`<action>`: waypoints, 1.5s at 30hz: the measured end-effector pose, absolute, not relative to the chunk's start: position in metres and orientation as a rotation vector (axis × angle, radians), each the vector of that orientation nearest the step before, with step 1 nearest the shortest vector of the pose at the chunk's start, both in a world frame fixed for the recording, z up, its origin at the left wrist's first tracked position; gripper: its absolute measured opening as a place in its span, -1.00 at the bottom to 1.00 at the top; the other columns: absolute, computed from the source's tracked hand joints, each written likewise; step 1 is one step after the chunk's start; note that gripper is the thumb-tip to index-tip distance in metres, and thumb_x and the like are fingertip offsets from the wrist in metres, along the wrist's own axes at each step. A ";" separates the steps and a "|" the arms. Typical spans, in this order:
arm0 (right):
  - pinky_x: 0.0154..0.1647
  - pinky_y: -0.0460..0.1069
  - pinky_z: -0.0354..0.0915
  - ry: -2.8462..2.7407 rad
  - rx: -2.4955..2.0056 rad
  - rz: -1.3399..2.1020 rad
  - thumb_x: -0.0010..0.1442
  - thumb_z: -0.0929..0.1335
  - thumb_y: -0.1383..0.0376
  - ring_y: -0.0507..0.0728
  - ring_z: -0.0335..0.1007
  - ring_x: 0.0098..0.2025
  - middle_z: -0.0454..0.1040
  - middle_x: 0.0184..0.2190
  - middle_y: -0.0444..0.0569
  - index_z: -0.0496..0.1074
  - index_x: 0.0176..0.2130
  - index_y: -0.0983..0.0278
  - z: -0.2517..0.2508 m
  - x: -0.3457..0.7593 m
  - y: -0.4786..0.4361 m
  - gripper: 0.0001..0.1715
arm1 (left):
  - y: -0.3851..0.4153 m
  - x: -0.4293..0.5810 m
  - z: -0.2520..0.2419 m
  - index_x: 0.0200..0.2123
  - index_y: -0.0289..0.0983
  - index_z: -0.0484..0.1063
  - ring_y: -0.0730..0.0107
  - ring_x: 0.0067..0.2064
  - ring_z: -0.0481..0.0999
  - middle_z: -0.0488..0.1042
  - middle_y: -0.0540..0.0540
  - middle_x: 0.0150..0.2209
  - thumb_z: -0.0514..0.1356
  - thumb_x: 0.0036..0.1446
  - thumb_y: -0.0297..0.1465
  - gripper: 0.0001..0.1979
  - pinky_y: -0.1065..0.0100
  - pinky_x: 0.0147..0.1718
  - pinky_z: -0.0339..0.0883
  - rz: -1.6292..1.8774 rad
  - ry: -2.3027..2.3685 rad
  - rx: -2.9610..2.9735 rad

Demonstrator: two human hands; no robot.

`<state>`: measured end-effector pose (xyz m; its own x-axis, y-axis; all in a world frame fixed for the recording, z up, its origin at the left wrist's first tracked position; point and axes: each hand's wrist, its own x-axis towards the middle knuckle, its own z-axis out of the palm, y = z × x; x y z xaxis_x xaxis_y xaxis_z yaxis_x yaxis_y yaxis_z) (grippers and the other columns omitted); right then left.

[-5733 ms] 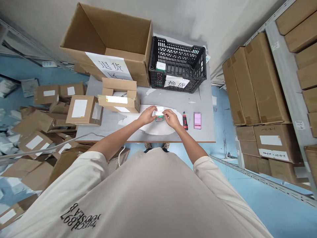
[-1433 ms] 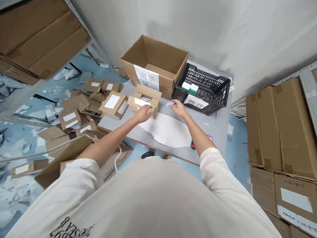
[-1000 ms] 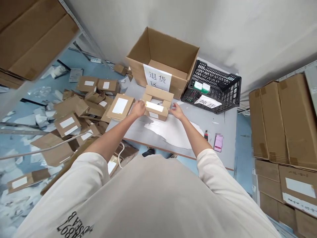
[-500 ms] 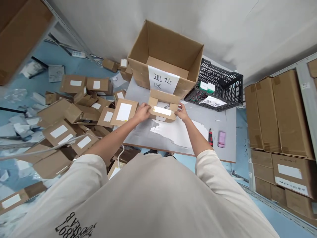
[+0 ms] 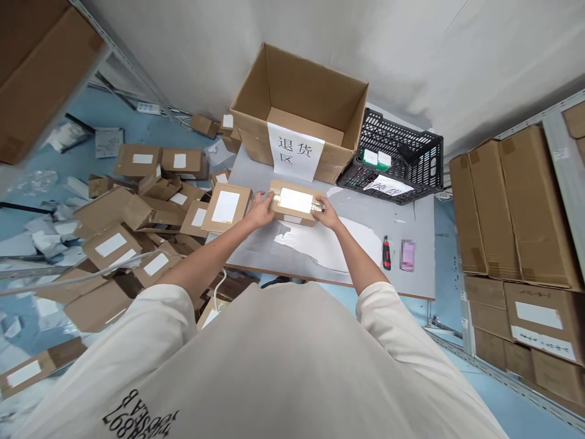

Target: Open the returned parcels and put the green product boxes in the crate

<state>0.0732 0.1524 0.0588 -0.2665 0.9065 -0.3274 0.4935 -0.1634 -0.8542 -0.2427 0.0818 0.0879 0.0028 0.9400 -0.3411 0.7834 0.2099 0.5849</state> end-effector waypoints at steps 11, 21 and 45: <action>0.58 0.35 0.40 -1.901 -1.258 1.217 0.24 0.53 -0.21 0.44 0.26 0.64 -0.03 0.78 0.10 -0.22 0.78 0.09 0.091 0.111 0.151 0.51 | 0.049 -0.190 0.129 0.74 -0.17 -0.03 -0.49 0.61 0.20 0.17 -0.42 0.65 0.27 0.38 -0.22 -0.02 -0.42 0.58 0.06 0.692 1.985 1.604; 0.48 0.44 0.50 -1.930 -0.936 1.167 0.30 0.49 -0.35 0.50 0.38 0.55 0.27 0.63 0.28 0.10 0.72 0.11 0.132 0.002 0.161 0.32 | -0.028 -0.237 0.175 0.64 -0.19 0.05 -0.35 0.68 0.10 0.16 -0.46 0.65 0.34 0.45 -0.07 -0.11 -0.33 0.63 0.01 1.374 2.240 1.292; 0.54 0.46 0.42 -2.509 -0.666 1.148 0.30 0.44 0.18 0.44 0.54 0.41 0.52 0.45 0.21 0.58 0.37 0.17 0.082 -0.295 0.061 -0.31 | -0.229 -0.435 0.142 0.66 -0.30 0.22 -0.29 0.78 -0.19 -0.20 -0.35 0.78 0.27 0.33 -0.22 -0.11 -0.25 0.70 -0.12 0.445 2.523 0.769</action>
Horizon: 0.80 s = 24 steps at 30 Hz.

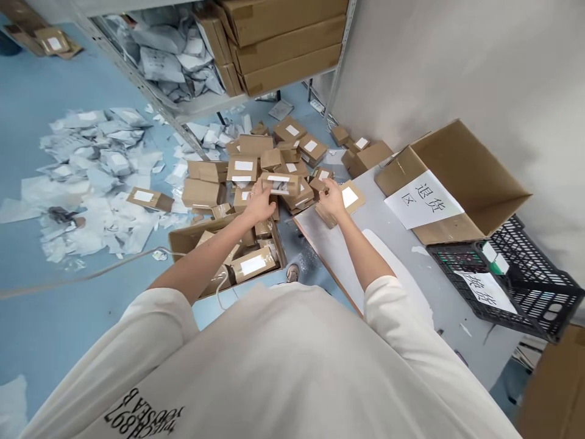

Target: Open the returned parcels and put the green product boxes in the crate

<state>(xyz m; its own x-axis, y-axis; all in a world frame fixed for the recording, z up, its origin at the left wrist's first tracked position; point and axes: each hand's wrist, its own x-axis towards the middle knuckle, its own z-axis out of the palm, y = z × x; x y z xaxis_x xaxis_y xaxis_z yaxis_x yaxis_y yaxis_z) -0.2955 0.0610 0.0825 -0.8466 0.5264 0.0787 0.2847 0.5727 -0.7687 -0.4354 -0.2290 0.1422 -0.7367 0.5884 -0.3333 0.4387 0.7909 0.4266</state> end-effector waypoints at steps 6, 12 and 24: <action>0.55 0.53 0.35 -2.449 -0.819 1.197 0.26 0.41 0.06 0.47 0.51 0.43 0.63 0.33 0.23 0.62 0.22 0.19 0.087 -0.266 0.088 -0.39 | -0.213 -0.438 0.124 0.59 -0.22 0.34 -0.39 0.74 -0.03 -0.03 -0.35 0.75 0.34 0.27 -0.18 -0.15 -0.33 0.67 -0.03 0.625 2.446 0.851; 0.50 0.48 0.42 -2.422 -1.000 1.152 0.24 0.43 0.06 0.46 0.56 0.34 0.61 0.32 0.26 0.64 0.17 0.23 0.085 -0.230 0.112 -0.41 | -0.177 -0.423 0.106 0.38 -0.16 0.54 -0.49 0.69 0.12 0.17 -0.40 0.67 0.44 0.20 -0.22 -0.32 -0.43 0.62 0.05 0.831 2.317 0.911; 0.61 0.49 0.30 -2.402 -1.213 1.183 0.18 0.47 0.14 0.48 0.49 0.43 0.60 0.34 0.29 0.66 0.14 0.26 0.052 -0.169 0.157 -0.43 | -0.106 -0.369 0.081 0.43 -0.32 0.48 -0.24 0.59 0.35 0.45 -0.41 0.50 0.29 0.18 -0.38 -0.27 -0.09 0.62 0.19 0.677 2.077 1.027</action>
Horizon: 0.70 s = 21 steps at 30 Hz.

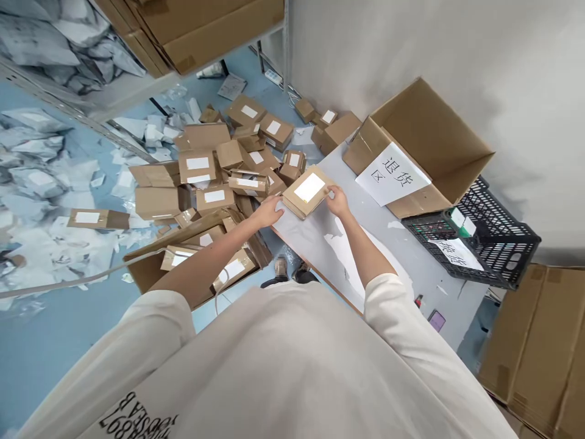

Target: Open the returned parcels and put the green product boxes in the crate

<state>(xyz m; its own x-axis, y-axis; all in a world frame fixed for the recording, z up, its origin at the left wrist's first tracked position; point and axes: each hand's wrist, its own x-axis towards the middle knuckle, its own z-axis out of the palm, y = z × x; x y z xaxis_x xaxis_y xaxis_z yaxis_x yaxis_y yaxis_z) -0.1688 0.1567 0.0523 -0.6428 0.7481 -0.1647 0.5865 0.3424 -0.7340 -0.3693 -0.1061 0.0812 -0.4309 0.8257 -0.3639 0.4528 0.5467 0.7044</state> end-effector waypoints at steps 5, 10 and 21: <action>0.73 0.49 0.09 -2.397 -1.155 1.260 0.15 0.53 0.17 0.51 0.26 0.63 0.50 0.47 0.27 0.63 0.22 0.24 0.032 -0.172 0.182 -0.34 | -0.088 -0.353 0.067 0.36 -0.31 0.53 -0.26 0.53 0.45 0.59 -0.38 0.38 0.33 0.17 -0.35 -0.34 -0.04 0.58 0.26 0.691 2.050 0.956; 0.75 0.47 0.03 -2.428 -1.086 1.354 0.15 0.55 0.15 0.49 0.21 0.65 0.48 0.49 0.25 0.59 0.29 0.24 0.010 -0.189 0.201 -0.25 | -0.077 -0.340 0.057 0.32 -0.22 0.48 -0.26 0.36 0.60 0.66 -0.36 0.25 0.38 0.19 -0.27 -0.37 -0.05 0.42 0.42 0.626 2.043 0.822; 0.66 0.39 0.27 -2.271 -1.292 1.403 0.08 0.49 0.18 0.44 0.43 0.47 0.51 0.40 0.24 0.49 0.39 0.24 0.010 -0.145 0.159 -0.10 | -0.061 -0.329 0.060 0.16 -0.09 0.40 0.00 0.14 0.65 0.63 -0.14 0.11 0.45 0.06 -0.26 -0.41 0.16 0.08 0.51 0.742 2.004 0.511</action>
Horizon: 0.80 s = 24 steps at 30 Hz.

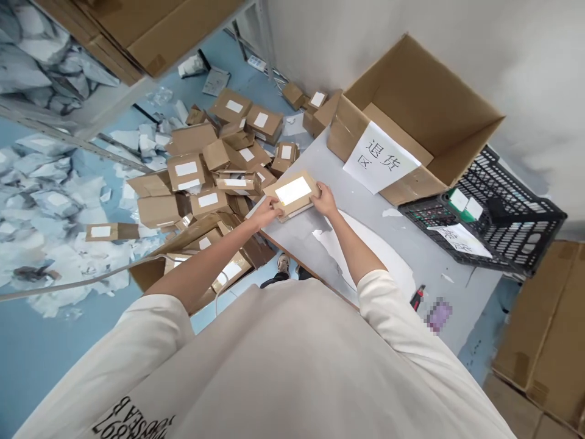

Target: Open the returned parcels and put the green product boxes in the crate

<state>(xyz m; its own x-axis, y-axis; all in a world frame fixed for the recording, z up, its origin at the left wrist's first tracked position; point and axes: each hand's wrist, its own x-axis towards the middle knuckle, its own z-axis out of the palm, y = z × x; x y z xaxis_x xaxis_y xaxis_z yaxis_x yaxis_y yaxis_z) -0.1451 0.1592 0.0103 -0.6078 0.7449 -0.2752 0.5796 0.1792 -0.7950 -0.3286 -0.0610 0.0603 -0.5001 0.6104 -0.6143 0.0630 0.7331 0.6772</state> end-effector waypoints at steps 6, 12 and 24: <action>0.55 0.39 0.40 -2.048 -1.530 1.348 0.11 0.47 0.13 0.44 0.56 0.38 0.58 0.41 0.16 0.46 0.42 0.18 0.037 -0.081 0.113 -0.09 | -0.049 -0.316 0.070 0.11 -0.13 0.47 -0.06 0.21 0.62 0.64 -0.21 0.20 0.43 0.03 -0.30 -0.46 0.11 0.17 0.50 0.711 1.893 0.735; 0.49 0.39 0.47 -1.785 -1.677 1.221 0.09 0.47 0.12 0.40 0.62 0.29 0.63 0.36 0.11 0.50 0.35 0.13 0.061 0.009 0.069 -0.15 | -0.018 -0.269 0.080 0.07 -0.15 0.53 -0.03 0.28 0.61 0.64 -0.19 0.24 0.39 0.05 -0.32 -0.54 0.10 0.27 0.45 0.642 1.752 0.967; 0.43 0.37 0.52 -1.425 -1.834 1.096 0.08 0.47 0.11 0.38 0.64 0.28 0.64 0.33 0.14 0.46 0.34 0.14 0.072 0.149 0.018 -0.15 | 0.028 -0.145 0.092 -0.08 -0.13 0.60 0.00 0.16 0.66 0.69 -0.13 0.13 0.46 -0.03 -0.28 -0.62 0.14 0.18 0.51 0.436 1.542 1.213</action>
